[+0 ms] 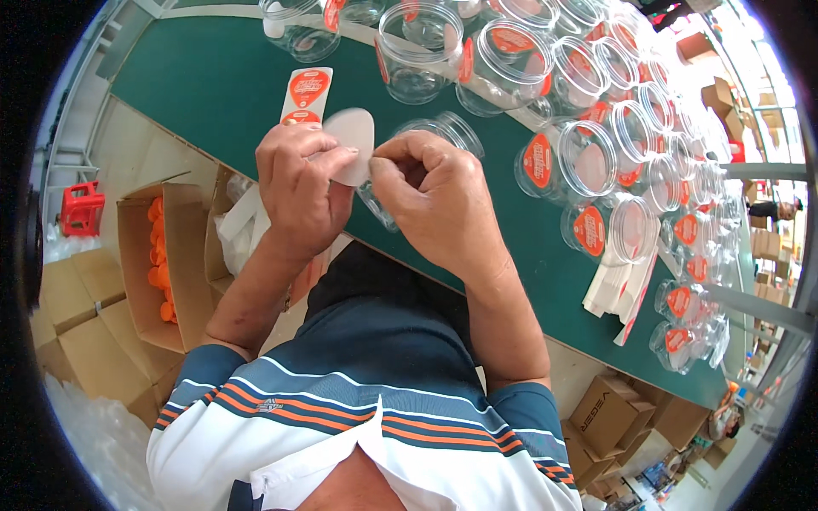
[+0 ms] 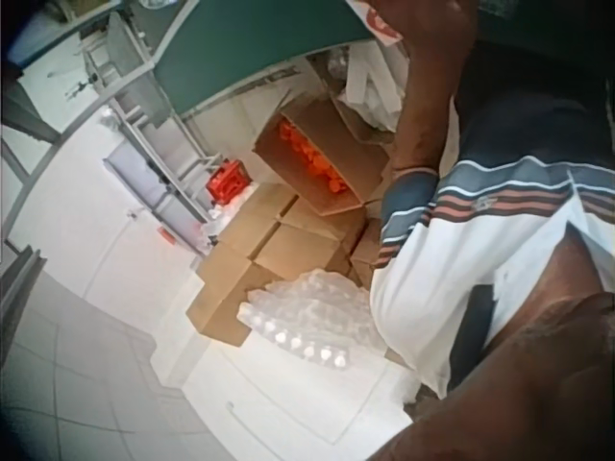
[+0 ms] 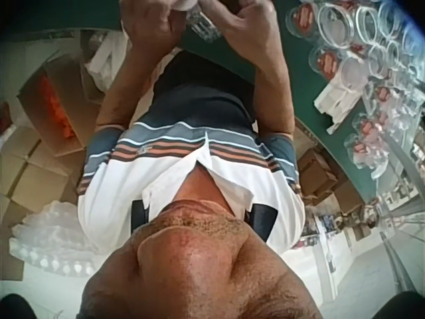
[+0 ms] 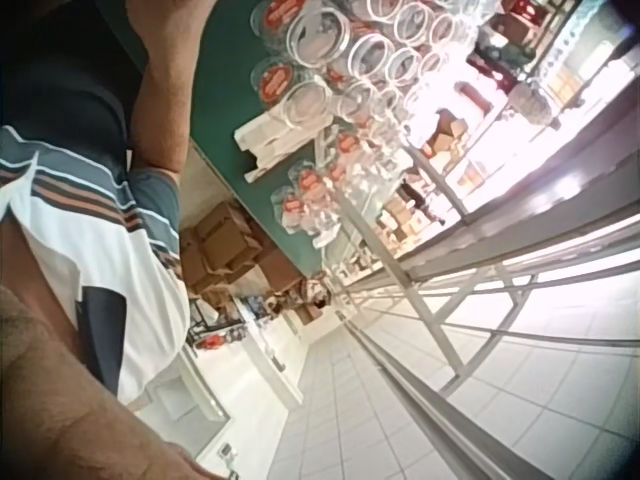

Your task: Applying adhesive labels to clear plastic jars at a workstation.

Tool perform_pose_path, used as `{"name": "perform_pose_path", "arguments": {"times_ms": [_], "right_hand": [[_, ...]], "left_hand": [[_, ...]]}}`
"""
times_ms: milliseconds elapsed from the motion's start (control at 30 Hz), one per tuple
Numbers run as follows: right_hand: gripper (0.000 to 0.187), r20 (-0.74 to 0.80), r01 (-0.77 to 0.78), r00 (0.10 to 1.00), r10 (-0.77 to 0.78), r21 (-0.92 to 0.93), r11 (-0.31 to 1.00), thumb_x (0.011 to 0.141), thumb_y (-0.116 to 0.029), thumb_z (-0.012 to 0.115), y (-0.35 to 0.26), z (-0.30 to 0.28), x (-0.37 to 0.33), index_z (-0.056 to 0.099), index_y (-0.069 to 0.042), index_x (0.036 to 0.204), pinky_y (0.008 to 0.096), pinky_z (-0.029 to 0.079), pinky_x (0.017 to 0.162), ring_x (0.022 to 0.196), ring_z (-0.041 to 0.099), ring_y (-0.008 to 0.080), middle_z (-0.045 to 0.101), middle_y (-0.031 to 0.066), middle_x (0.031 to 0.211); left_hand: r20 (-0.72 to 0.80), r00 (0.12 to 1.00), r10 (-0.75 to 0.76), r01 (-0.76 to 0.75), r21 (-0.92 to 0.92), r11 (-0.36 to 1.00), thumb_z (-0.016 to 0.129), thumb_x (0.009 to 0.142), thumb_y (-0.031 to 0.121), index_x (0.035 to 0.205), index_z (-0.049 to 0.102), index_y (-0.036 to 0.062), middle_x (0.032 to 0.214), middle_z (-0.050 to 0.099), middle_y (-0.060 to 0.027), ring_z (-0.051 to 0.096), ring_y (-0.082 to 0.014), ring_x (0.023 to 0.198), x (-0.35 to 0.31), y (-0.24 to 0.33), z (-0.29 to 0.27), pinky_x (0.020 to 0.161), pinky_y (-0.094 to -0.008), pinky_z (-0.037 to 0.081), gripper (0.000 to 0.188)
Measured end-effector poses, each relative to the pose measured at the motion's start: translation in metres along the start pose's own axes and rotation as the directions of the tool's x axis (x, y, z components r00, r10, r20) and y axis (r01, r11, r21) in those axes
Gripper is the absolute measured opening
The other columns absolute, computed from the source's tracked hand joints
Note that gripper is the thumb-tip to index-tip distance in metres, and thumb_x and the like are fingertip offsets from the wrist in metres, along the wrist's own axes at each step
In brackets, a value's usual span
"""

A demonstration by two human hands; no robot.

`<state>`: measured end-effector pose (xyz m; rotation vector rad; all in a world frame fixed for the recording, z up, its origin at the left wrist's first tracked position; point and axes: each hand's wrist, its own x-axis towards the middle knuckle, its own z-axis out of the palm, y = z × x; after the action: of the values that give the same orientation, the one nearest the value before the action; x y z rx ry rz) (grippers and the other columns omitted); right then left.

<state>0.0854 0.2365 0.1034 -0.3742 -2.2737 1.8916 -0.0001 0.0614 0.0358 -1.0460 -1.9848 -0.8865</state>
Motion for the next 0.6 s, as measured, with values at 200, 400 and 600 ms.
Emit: {"name": "perform_pose_path", "arguments": {"times_ms": [200,400,600], "right_hand": [[0.015,-0.031,0.12,0.993,-0.115,0.211,0.97,0.103,-0.009,0.078,0.014,0.003,0.005,0.075,0.001,0.113,0.0232,0.047,0.062,0.069,0.054,0.0085,0.07,0.0026,0.09],[0.012,-0.162,0.161,0.981,-0.107,0.372,0.914,0.108,-0.01,0.075,0.027,-0.013,0.019,0.073,0.001,0.111,0.0226,0.049,0.062,0.072,0.056,0.0069,0.072,0.0042,0.094],[0.013,-0.081,0.042,0.996,-0.03,0.146,0.988,0.111,-0.012,0.073,0.025,-0.066,0.038,0.072,0.001,0.111,0.0234,0.052,0.069,0.078,0.06,0.0079,0.072,0.0024,0.095]], "left_hand": [[0.442,0.653,-0.615,0.701,-0.661,0.27,0.087,0.088,0.003,0.131,0.067,0.0046,0.131,0.069,-0.0151,0.068,-0.0322,0.116,0.016,0.026,-0.016,0.102,-0.0406,0.056,0.047],[0.495,0.597,-0.632,0.664,-0.746,0.042,0.088,0.089,0.007,0.147,0.058,0.0044,0.149,0.06,-0.0169,0.064,-0.0322,0.131,0.012,0.049,0.0,0.113,-0.0422,0.051,0.066],[0.413,0.879,-0.239,0.367,-0.266,0.891,0.091,0.088,0.012,0.153,0.055,0.0032,0.153,0.059,-0.0185,0.061,-0.0341,0.136,-0.014,0.042,0.008,0.118,-0.0443,0.048,0.075]]}}
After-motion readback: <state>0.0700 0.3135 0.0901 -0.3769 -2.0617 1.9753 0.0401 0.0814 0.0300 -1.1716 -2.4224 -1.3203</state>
